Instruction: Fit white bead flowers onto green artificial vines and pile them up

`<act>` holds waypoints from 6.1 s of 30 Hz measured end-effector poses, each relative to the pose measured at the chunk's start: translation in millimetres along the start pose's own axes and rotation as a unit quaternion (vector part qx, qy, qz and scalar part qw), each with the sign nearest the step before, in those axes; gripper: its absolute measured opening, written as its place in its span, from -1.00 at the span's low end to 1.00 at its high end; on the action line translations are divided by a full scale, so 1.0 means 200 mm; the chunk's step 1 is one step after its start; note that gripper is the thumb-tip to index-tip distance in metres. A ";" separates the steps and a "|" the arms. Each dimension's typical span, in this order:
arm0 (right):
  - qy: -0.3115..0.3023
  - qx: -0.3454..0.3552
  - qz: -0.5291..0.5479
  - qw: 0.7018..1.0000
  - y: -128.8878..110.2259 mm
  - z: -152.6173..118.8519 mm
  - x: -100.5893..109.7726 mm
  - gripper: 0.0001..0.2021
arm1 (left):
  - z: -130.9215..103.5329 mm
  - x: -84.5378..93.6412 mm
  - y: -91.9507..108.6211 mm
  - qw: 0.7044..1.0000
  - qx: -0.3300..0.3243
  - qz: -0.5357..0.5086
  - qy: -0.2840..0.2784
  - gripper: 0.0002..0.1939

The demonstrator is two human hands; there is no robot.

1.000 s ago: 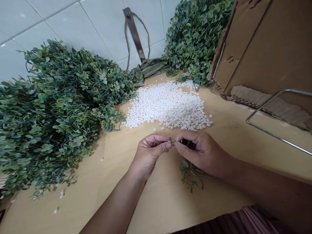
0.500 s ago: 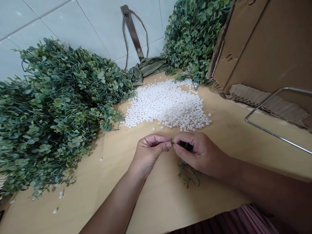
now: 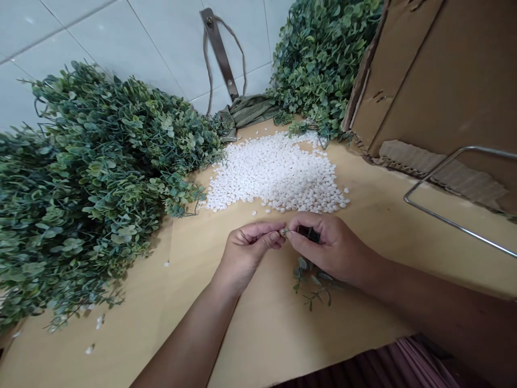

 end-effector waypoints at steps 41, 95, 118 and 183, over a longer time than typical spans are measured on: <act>0.031 0.040 -0.030 0.998 -0.01 0.00 0.00 -0.86 | 0.00 -0.01 0.00 0.999 0.026 -0.034 -0.008 -0.87; 0.027 0.023 -0.085 0.996 0.02 0.01 -0.01 -0.85 | 0.01 -0.01 -0.01 0.999 0.051 -0.006 0.012 -0.87; -0.001 -0.011 -0.045 0.999 0.02 0.02 -0.01 -0.84 | 0.00 0.00 0.01 1.000 0.030 -0.001 0.007 -0.84; -0.055 0.088 -0.171 0.980 -0.03 0.02 -0.02 -0.94 | -0.03 0.00 0.07 0.958 -0.149 0.240 -0.055 -0.98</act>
Point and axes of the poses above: each hand's wrist, its own z-axis towards the middle knuckle, its own x-axis out of the back of the hand, y = z × x, the point moved 5 cm from there along z, towards the middle knuckle, and after that the axes turned 5 degrees about -x, right-handed, at the moved point
